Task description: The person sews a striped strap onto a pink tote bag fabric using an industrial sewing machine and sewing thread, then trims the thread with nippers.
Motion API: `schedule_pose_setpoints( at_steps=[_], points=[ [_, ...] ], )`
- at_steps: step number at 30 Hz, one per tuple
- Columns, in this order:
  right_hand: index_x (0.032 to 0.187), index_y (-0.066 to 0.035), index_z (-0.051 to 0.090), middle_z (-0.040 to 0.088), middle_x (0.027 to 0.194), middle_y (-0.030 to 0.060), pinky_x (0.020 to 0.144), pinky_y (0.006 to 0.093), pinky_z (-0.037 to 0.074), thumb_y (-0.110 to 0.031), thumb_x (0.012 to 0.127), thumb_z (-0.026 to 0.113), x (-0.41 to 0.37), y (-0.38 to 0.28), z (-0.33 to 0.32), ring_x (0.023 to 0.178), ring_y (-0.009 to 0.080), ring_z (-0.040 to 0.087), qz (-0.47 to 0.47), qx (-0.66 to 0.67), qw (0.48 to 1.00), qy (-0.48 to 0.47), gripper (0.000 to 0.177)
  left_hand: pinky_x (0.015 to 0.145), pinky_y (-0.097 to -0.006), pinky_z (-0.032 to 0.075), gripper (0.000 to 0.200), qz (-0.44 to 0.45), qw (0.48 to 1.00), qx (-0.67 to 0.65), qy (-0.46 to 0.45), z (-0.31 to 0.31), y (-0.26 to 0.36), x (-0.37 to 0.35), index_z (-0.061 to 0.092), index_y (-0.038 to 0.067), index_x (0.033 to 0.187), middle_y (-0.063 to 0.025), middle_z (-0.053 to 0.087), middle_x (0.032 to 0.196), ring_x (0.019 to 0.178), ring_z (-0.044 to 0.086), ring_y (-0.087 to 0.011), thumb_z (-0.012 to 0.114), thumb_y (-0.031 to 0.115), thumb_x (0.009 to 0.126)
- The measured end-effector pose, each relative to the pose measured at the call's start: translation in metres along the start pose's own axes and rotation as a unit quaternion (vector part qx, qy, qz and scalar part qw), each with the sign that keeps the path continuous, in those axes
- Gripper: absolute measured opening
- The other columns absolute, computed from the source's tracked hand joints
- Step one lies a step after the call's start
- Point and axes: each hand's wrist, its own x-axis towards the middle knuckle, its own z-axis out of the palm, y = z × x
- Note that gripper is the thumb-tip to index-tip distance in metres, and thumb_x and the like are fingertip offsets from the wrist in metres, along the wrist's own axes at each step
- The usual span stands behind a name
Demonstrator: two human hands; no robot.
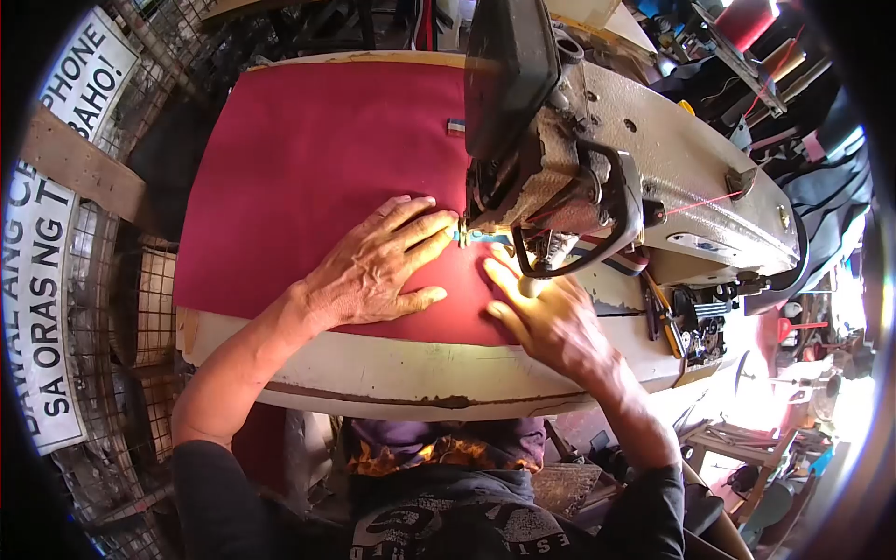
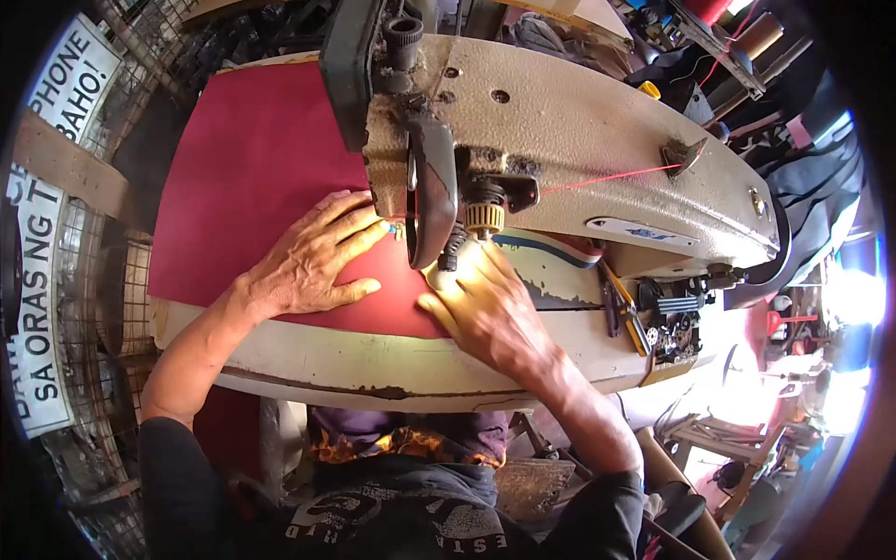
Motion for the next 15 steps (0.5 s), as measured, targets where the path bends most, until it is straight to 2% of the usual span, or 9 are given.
schedule_pose_setpoints(
  at_steps=[2,3,6,7,8,10,12,14,15],
  points=[
    [0.117,0.002,0.069,0.067,0.12,0.0193,0.104,0.0441,0.05,-0.019,0.087,0.078,-0.021,-0.014,-0.043,0.123,0.0355,0.06,0.017,-0.033,0.999,0.029,0.038,0.12,-0.048,0.035,0.063,-0.003,1.0,-0.005,0.0,0.0,0.0,0.001,0.058,-0.002,0.133,-0.015,0.055,0.142,0.136,0.047,-0.0343,0.068,0.042,0.09],
    [0.127,0.001,0.065,0.065,0.128,0.0187,0.107,0.0435,0.049,-0.015,0.088,0.076,-0.046,-0.009,-0.061,0.128,0.0339,0.058,0.066,-0.031,0.997,0.036,0.044,0.12,-0.0479,0.034,0.062,0.0,1.0,-0.007,0.009,0.002,0.0,0.0,0.057,-0.002,0.133,-0.0148,0.054,0.141,0.136,0.047,-0.0345,0.068,0.041,0.09],
    [0.136,-0.002,0.061,0.065,0.134,0.0141,0.105,0.0417,0.05,-0.011,0.096,0.066,-0.106,0.025,-0.136,0.127,0.0261,0.061,0.215,-0.107,0.956,0.169,0.041,0.12,-0.0518,0.033,0.063,-0.009,0.999,-0.031,0.0,0.003,0.0,0.001,0.057,-0.001,0.133,-0.0164,0.054,0.139,0.138,0.044,-0.0362,0.072,0.039,0.087],
    [0.139,-0.003,0.059,0.065,0.136,0.0126,0.105,0.0412,0.051,-0.01,0.099,0.063,-0.114,0.043,-0.167,0.127,0.0235,0.062,0.253,-0.155,0.93,0.217,0.041,0.122,-0.0528,0.029,0.063,-0.008,0.999,-0.03,0.005,0.005,-0.001,0.0,0.056,0.0,0.136,-0.0162,0.053,0.142,0.142,0.041,-0.0362,0.072,0.04,0.088],
    [0.135,-0.008,0.065,0.066,0.136,0.0075,0.107,0.0365,0.047,-0.016,0.107,0.055,-0.1,0.051,-0.188,0.122,0.0214,0.063,0.336,-0.211,0.87,0.294,0.031,0.123,-0.053,0.028,0.063,-0.004,1.0,-0.027,0.0,0.005,-0.001,-0.001,0.055,0.001,0.136,-0.0159,0.053,0.143,0.144,0.039,-0.036,0.071,0.04,0.089],
    [0.138,-0.011,0.064,0.067,0.133,0.0078,0.104,0.0356,0.048,-0.026,0.109,0.053,-0.095,0.106,-0.245,0.122,0.0211,0.064,0.219,-0.312,0.883,0.273,0.035,0.125,-0.0534,0.024,0.064,0.006,1.0,-0.019,-0.007,0.004,-0.003,0.001,0.053,0.002,0.138,-0.0154,0.051,0.145,0.147,0.036,-0.0355,0.071,0.04,0.09],
    [0.131,-0.009,0.068,0.068,0.131,0.0113,0.105,0.0383,0.049,-0.028,0.106,0.058,-0.098,0.191,-0.293,0.122,0.0223,0.064,0.251,-0.327,0.885,0.217,0.033,0.126,-0.0521,0.023,0.063,0.004,0.999,-0.03,-0.021,0.003,-0.006,0.002,0.053,0.001,0.138,-0.0144,0.049,0.15,0.148,0.035,-0.0359,0.068,0.042,0.093],
    [0.131,-0.004,0.066,0.067,0.131,0.0159,0.099,0.0379,0.051,-0.033,0.105,0.057,-0.112,0.278,-0.317,0.116,0.0221,0.067,0.347,-0.231,0.893,0.167,0.039,0.126,-0.052,0.022,0.063,0.002,0.999,-0.033,-0.028,0.005,-0.007,0.0,0.053,0.0,0.138,-0.0139,0.047,0.152,0.149,0.034,-0.0361,0.066,0.043,0.094],
    [0.129,-0.003,0.066,0.068,0.128,0.0169,0.095,0.0374,0.051,-0.034,0.105,0.055,-0.138,0.335,-0.324,0.11,0.0223,0.067,0.378,-0.213,0.899,0.067,0.041,0.126,-0.0524,0.022,0.063,0.002,0.999,-0.031,-0.027,0.006,-0.008,0.0,0.053,0.0,0.138,-0.0139,0.047,0.152,0.148,0.035,-0.0361,0.066,0.043,0.094]
  ],
)
